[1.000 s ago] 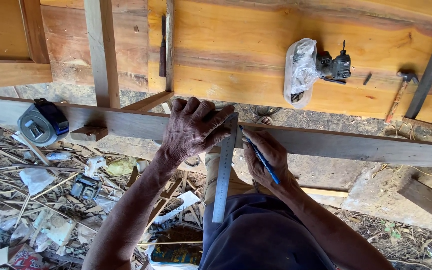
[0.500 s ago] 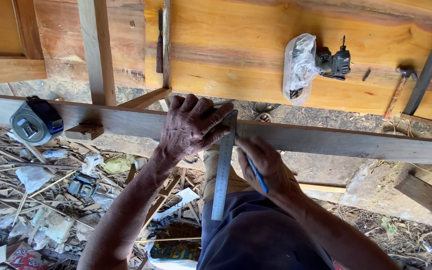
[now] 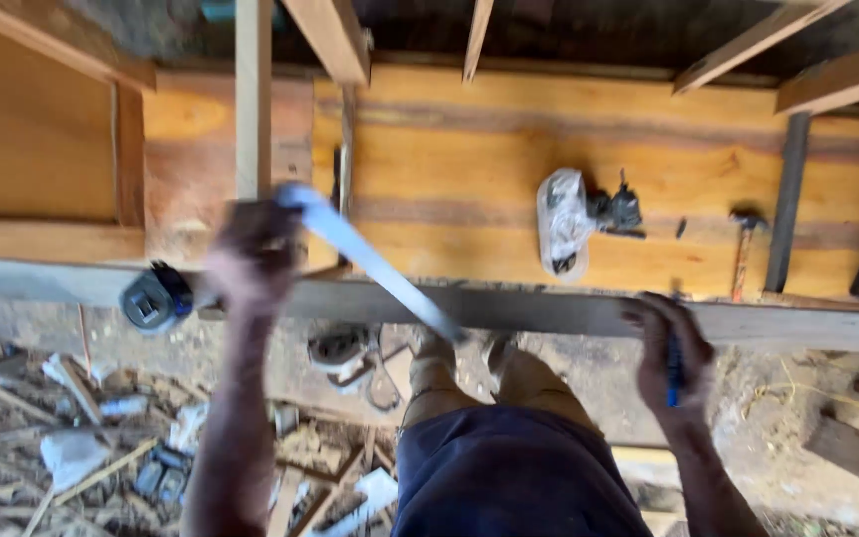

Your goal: Marking measurements and lines on a wooden beam using a metal square and a pen for construction.

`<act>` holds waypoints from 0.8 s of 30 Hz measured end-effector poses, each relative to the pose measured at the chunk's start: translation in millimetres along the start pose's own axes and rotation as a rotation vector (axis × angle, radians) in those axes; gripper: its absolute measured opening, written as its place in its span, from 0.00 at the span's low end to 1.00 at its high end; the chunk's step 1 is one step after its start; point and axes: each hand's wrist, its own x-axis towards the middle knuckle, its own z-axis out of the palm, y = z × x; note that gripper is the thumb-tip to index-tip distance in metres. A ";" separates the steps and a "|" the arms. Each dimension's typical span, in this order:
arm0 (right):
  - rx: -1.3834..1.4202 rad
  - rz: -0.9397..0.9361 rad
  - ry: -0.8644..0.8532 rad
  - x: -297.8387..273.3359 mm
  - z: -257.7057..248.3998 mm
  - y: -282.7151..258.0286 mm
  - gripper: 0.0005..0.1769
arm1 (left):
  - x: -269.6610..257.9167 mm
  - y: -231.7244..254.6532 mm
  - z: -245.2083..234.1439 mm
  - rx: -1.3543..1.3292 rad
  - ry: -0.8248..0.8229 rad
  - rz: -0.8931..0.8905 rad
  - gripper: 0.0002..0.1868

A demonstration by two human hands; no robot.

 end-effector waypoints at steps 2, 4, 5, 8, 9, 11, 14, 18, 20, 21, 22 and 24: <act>-0.008 -0.004 0.128 4.2 -29.3 12.3 0.17 | 12.0 3.7 -46.7 -0.105 0.200 -0.137 0.13; -0.021 0.015 0.277 -0.8 -46.5 19.7 0.10 | 19.4 27.4 -92.3 -0.114 0.414 -0.335 0.19; -0.015 -0.009 0.315 -6.6 -44.5 20.5 0.10 | 14.1 46.8 -91.3 -0.130 0.430 -0.296 0.19; -0.035 0.004 0.410 -17.2 -22.9 13.3 0.13 | -20.6 59.3 -48.8 -0.286 0.607 -0.739 0.16; 0.059 -0.001 0.313 -17.5 -12.3 1.5 0.17 | -52.4 49.0 -16.9 -0.556 0.608 -0.799 0.08; 0.152 -0.014 0.236 -20.1 18.8 10.7 0.21 | -94.0 71.4 31.3 -0.838 0.585 -0.836 0.01; 0.929 0.283 0.020 -19.7 58.4 27.5 0.38 | -99.6 142.6 86.8 -0.913 0.243 -1.005 0.11; 0.590 0.265 0.206 -22.8 43.2 -3.0 0.13 | -72.6 214.9 93.6 -0.770 -0.295 -0.652 0.30; 0.347 0.287 0.338 -27.6 29.1 -1.5 0.10 | -61.6 224.9 87.7 -0.832 -0.366 -0.473 0.25; 0.219 -0.046 0.214 -23.1 14.2 -9.8 0.14 | -61.8 222.0 88.7 -0.806 -0.486 -0.452 0.26; 0.092 -0.378 0.086 -17.6 -1.5 -17.7 0.31 | -61.7 219.6 90.4 -0.780 -0.606 -0.430 0.27; 0.530 -0.119 0.160 -42.2 9.5 5.1 0.18 | -60.4 220.6 83.6 -0.748 -0.597 -0.415 0.27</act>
